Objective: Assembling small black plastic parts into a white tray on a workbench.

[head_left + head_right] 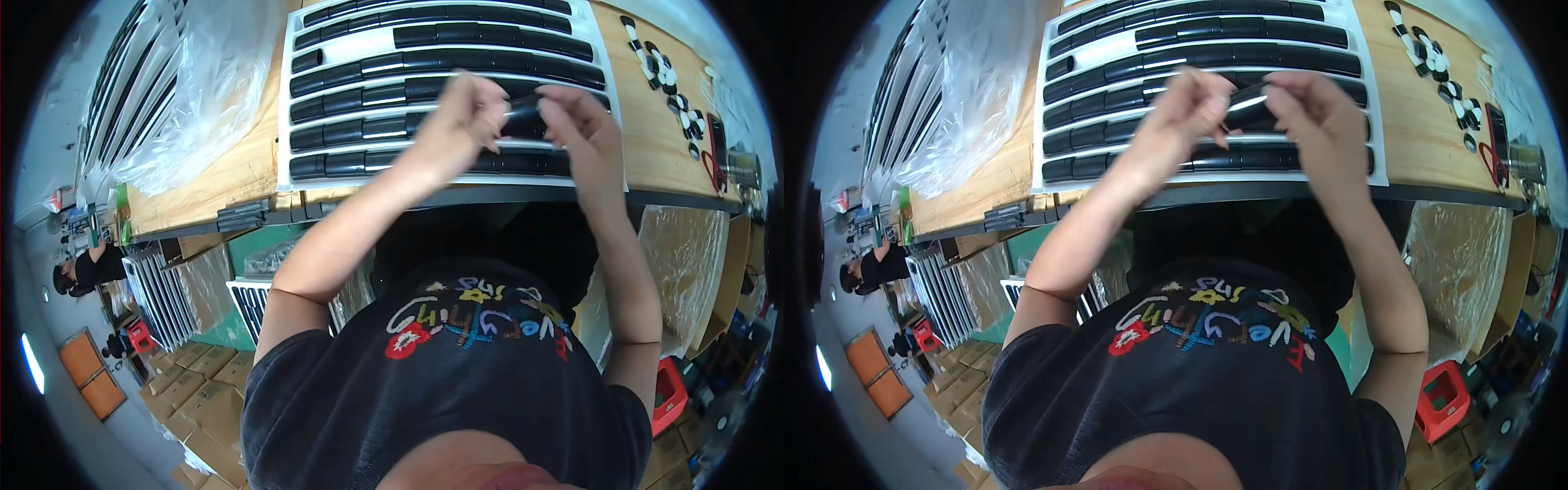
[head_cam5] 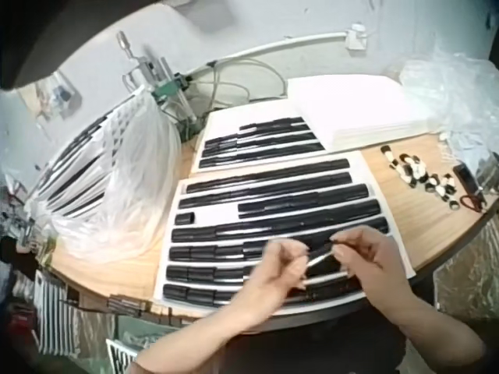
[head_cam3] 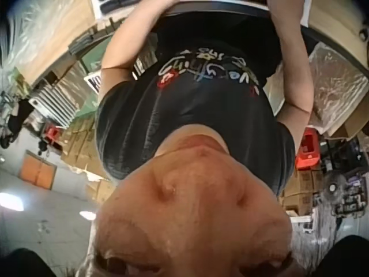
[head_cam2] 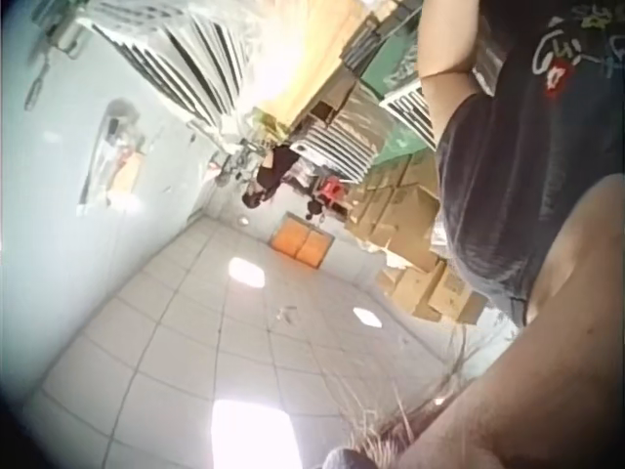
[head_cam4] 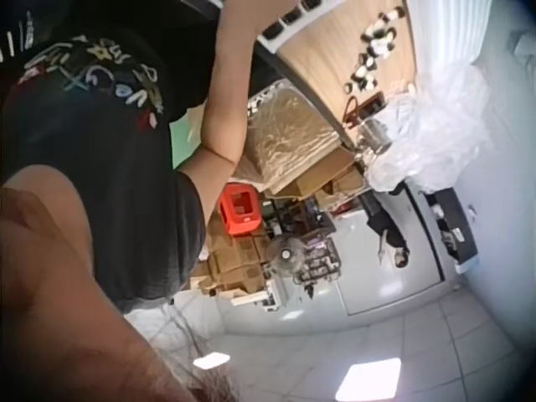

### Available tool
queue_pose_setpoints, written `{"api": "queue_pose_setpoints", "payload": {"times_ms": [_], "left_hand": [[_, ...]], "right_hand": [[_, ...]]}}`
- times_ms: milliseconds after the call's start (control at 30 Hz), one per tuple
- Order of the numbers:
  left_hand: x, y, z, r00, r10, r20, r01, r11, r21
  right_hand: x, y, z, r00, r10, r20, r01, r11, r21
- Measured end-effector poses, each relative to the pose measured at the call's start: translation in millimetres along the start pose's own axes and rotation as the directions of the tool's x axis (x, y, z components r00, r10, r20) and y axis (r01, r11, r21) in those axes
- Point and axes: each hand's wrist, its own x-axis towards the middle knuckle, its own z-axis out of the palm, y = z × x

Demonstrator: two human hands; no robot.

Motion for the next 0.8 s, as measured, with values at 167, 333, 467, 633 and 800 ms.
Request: {"api": "queue_pose_setpoints", "payload": {"times_ms": [167,333,467,633,800], "left_hand": [[23,7,-154,0.9,0.425,-0.099,-0.014,0.255,0.967],[23,1,-231,0.986,0.157,0.061,-0.062,-0.003,0.998],[25,2,-237,0.988,0.129,0.087,-0.087,0.0,0.996],[25,16,-213,0.967,0.251,-0.033,-0.087,0.451,0.888],[18,20,-119,0.922,0.325,-0.209,-0.247,0.912,0.328]], "right_hand": [[66,43,-104,0.918,-0.167,-0.361,0.12,0.982,-0.147],[107,72,-147,0.906,-0.048,-0.42,-0.027,0.985,-0.17],[124,77,-136,0.917,-0.05,-0.396,-0.04,0.976,-0.216],[131,80,-131,0.955,0.061,-0.29,-0.173,0.91,-0.377],[141,95,-90,0.962,-0.204,-0.18,0.018,0.708,-0.705]]}}
